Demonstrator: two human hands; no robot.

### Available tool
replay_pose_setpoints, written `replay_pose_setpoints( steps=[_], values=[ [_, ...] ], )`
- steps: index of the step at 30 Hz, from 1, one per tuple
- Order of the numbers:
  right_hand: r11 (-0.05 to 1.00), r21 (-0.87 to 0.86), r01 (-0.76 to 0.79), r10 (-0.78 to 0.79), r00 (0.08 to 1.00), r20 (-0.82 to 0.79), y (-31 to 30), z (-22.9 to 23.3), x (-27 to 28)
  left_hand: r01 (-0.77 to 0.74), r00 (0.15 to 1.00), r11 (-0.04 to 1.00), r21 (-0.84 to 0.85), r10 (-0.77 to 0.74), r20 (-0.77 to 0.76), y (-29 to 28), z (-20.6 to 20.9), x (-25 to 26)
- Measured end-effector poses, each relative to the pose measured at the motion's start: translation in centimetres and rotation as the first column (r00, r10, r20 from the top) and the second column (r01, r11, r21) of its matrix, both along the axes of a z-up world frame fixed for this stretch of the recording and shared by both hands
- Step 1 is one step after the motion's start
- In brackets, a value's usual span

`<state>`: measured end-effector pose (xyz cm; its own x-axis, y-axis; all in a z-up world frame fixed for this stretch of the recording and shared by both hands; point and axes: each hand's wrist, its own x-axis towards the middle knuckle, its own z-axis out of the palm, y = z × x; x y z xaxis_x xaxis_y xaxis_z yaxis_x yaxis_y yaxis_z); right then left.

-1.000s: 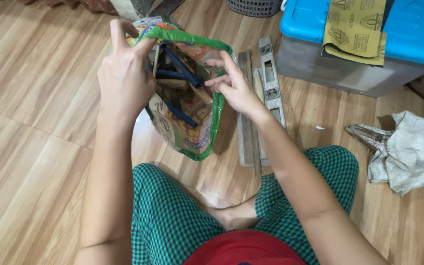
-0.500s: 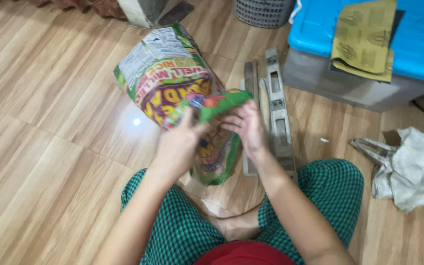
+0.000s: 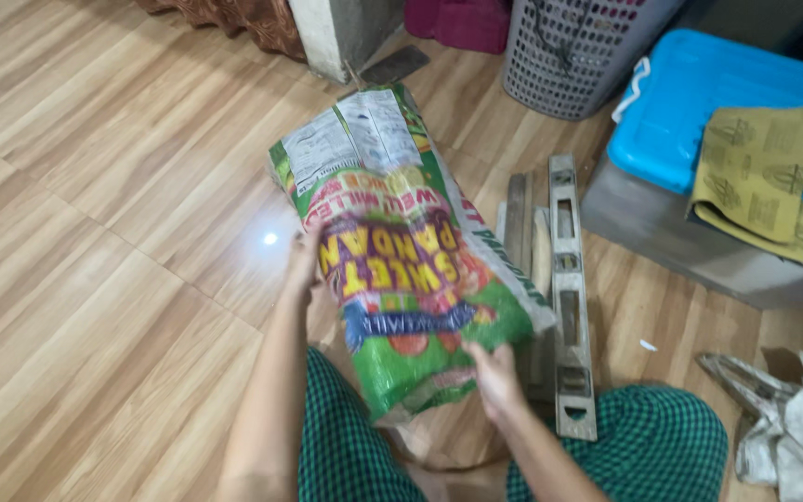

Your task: The person sits on the floor and empties the contents of a large rice sack onto the floor. They then proceed to pick up and inspect various tools and hardware items, including pliers, metal rods, and a level, placing them into a pile.

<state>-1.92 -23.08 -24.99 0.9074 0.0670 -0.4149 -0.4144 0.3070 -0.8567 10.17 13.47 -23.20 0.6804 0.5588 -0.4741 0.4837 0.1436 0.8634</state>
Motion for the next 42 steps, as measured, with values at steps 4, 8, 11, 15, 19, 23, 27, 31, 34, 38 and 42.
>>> replay_pose_setpoints(
  steps=[4, 8, 11, 15, 19, 23, 27, 31, 34, 38, 42],
  values=[
    [0.999, -0.045, 0.028, -0.034, 0.991, -0.131, -0.3, -4.2, -1.6, 0.126, 0.982, 0.968, 0.218, -0.154, 0.112, -1.6, -5.4, 1.4],
    [0.989, -0.145, 0.03, -0.064, 0.97, -0.235, -0.9, -2.9, -2.9, 0.206, 0.978, 0.77, 0.604, -0.177, -0.108, -3.5, -7.0, -0.2],
    [0.982, -0.185, -0.047, -0.022, 0.935, -0.354, 0.0, -1.4, -2.2, 0.204, 0.978, 0.77, 0.605, -0.137, -0.156, -4.1, -6.8, -2.3],
    [0.983, -0.145, -0.116, 0.056, 0.93, -0.364, 2.4, -1.6, 1.3, 0.012, 0.982, 0.867, 0.499, -0.104, 0.156, -5.6, -5.9, -5.9],
    [0.886, -0.453, -0.099, 0.083, 0.995, -0.054, 4.1, -3.4, 5.5, 0.028, 0.982, 0.893, 0.45, -0.109, 0.156, -9.1, -4.6, -11.3],
    [0.903, -0.404, -0.145, 0.155, 0.988, -0.007, 6.4, -4.7, 9.9, 0.111, 0.979, 0.95, 0.292, -0.155, 0.13, -11.6, -3.4, -16.6],
    [0.837, -0.524, -0.157, 0.177, 0.984, -0.011, 8.1, -6.1, 11.6, 0.054, 0.895, 0.948, 0.314, -0.185, 0.405, -6.3, -4.2, -15.8],
    [0.894, -0.393, -0.217, 0.205, 0.976, -0.071, 8.8, -8.0, 12.4, -0.174, 0.966, 0.702, 0.69, -0.013, 0.258, 7.0, -6.6, -5.1],
    [0.849, -0.462, -0.257, 0.245, 0.966, -0.088, 8.2, -10.2, 14.0, -0.205, 0.974, 0.536, 0.819, 0.034, 0.222, 14.1, -8.5, 3.8],
    [0.749, -0.604, -0.272, 0.329, 0.944, -0.017, 7.8, -15.4, 17.9, -0.058, 0.998, 0.99, 0.13, 0.053, 0.044, 18.1, -12.9, 6.1],
    [0.429, -0.729, -0.534, 0.473, 0.82, -0.323, 6.7, -16.9, 27.2, -0.058, 0.968, 0.986, 0.158, 0.017, 0.25, 19.1, -16.7, 2.4]
  ],
)
